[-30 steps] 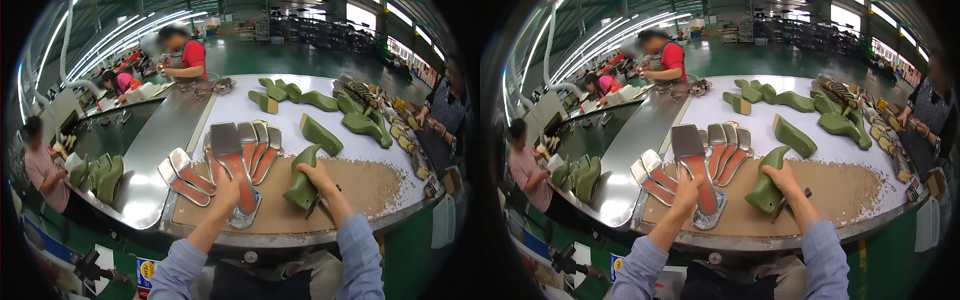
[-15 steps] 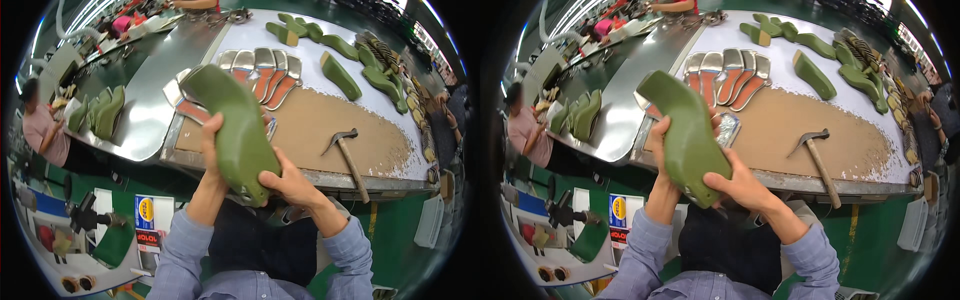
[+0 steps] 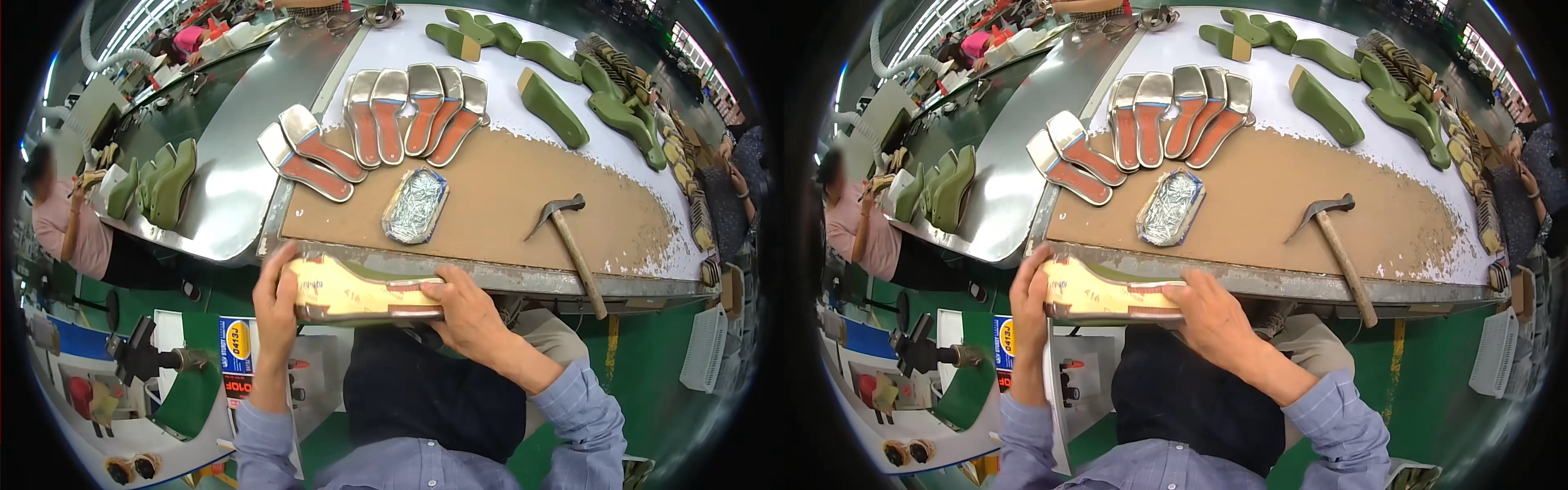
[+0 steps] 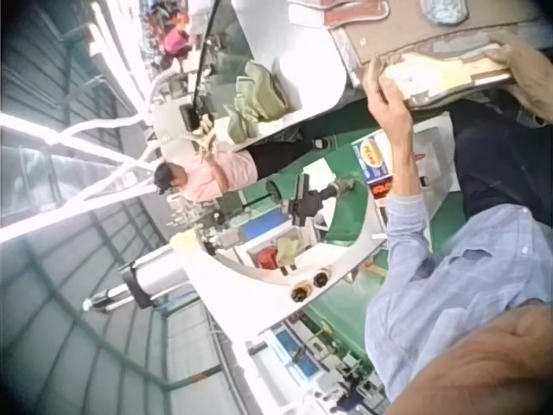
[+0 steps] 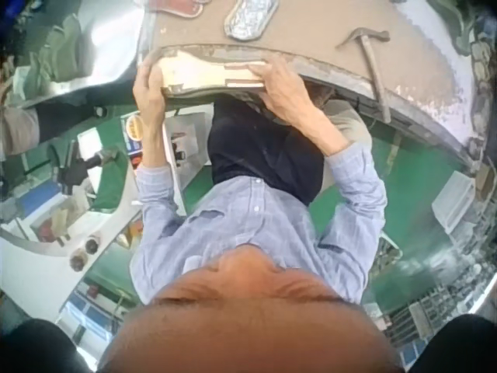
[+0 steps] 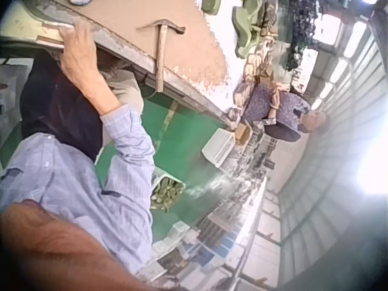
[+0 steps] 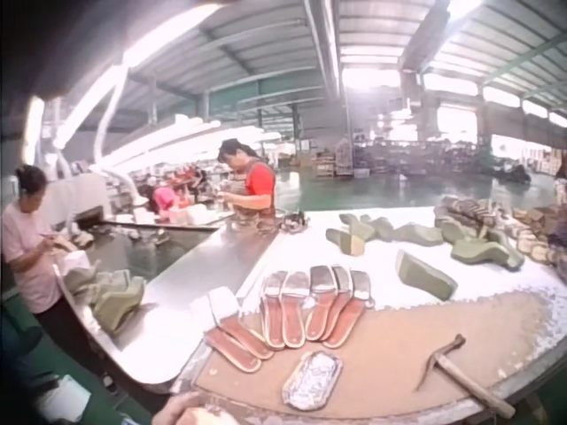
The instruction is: The person assembles green slipper uppers onto insoles at a factory workstation. They repeatedly pick up a slipper upper and an insole, align them, and use a hammer to drive staples from a foil-wrapped pack into the insole to secure the upper. Completed units are placed on a metal tray to the left.
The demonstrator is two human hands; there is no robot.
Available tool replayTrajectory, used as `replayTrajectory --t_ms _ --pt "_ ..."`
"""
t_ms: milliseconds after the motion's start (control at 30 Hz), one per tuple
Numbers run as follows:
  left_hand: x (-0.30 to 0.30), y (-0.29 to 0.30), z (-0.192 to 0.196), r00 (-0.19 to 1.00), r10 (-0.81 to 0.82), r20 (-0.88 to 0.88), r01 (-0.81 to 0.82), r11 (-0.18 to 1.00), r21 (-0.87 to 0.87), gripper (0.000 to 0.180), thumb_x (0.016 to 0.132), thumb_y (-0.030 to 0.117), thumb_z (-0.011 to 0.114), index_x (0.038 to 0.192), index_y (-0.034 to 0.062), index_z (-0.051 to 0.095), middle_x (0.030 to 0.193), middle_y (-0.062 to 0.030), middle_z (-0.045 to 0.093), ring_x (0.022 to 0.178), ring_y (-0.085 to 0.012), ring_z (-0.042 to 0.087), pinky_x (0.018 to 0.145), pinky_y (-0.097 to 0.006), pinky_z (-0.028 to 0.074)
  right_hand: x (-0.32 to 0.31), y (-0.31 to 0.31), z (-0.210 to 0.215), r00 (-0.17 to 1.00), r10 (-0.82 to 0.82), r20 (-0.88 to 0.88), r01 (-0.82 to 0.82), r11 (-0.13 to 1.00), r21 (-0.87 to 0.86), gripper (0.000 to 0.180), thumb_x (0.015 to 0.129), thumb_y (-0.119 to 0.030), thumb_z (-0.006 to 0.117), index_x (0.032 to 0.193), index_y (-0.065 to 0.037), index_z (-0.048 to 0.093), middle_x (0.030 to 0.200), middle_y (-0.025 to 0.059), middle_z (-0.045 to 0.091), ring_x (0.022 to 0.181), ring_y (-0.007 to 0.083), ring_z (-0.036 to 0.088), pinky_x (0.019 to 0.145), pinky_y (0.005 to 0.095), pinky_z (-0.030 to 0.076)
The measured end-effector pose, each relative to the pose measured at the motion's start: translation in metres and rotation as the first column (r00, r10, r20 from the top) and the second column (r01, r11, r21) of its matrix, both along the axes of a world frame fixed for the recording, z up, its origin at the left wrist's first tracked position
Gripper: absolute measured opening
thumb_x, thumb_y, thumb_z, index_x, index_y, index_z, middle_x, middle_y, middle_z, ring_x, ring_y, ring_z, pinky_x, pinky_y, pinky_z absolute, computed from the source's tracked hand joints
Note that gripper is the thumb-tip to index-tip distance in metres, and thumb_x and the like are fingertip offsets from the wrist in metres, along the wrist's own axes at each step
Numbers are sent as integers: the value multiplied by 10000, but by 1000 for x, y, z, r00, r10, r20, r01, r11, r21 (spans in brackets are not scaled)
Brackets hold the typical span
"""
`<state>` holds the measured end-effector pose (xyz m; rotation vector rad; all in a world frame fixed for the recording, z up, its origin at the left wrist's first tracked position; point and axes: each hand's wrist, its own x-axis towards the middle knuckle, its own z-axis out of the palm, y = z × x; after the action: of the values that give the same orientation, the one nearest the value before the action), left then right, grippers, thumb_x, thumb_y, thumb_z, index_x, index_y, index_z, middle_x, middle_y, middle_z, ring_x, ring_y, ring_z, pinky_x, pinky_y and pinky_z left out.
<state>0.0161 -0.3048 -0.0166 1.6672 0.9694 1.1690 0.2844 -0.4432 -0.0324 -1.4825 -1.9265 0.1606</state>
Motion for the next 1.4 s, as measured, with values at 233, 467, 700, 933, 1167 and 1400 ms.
replayTrajectory --t_ms 233,467,700,933,1167,1400 --pt "148 83 44 505 -336 -795 667 737 112 372 812 202 766 1154 60 732 988 -206 722 932 -355 703 852 -429 551 -9 -1 1 994 -67 -88 63 997 -48 597 761 -73 792 1269 -48 480 1221 271 518 1059 456 591 850 493 529" --pt "188 94 21 210 -173 -962 796 602 65 162 772 201 752 893 94 763 805 -164 722 810 -350 707 744 -471 548 -7 -5 6 996 -61 -62 58 996 -62 632 769 -129 848 1239 -32 436 1184 262 525 983 455 613 796 481 540" --pt "178 89 31 482 -339 -808 680 726 101 155 826 145 684 951 79 748 864 -167 738 823 -342 720 770 -438 567 -3 -4 6 997 -30 -76 26 998 -51 606 769 -123 836 1235 -48 457 1161 224 533 1010 419 612 799 466 538" --pt "183 86 28 473 -275 -837 666 733 135 174 851 129 676 988 28 710 864 -191 744 803 -341 732 770 -420 579 -3 -5 11 995 -37 -93 31 997 -73 621 747 -99 839 1236 -52 459 1163 219 528 1025 416 611 808 463 535" --pt "179 83 36 501 -335 -798 635 768 77 175 844 108 683 986 6 697 869 -185 748 824 -321 739 768 -408 577 -2 -5 11 995 -28 -95 22 997 -69 641 737 -87 838 1240 -58 440 1169 217 516 1027 419 605 819 468 528" --pt "177 78 47 524 -355 -774 608 792 48 142 882 112 676 966 -2 686 852 -169 736 795 -291 724 746 -381 567 -2 -5 9 995 -22 -98 15 998 -69 660 725 -81 840 1251 -57 442 1173 216 511 1026 414 605 816 472 526"
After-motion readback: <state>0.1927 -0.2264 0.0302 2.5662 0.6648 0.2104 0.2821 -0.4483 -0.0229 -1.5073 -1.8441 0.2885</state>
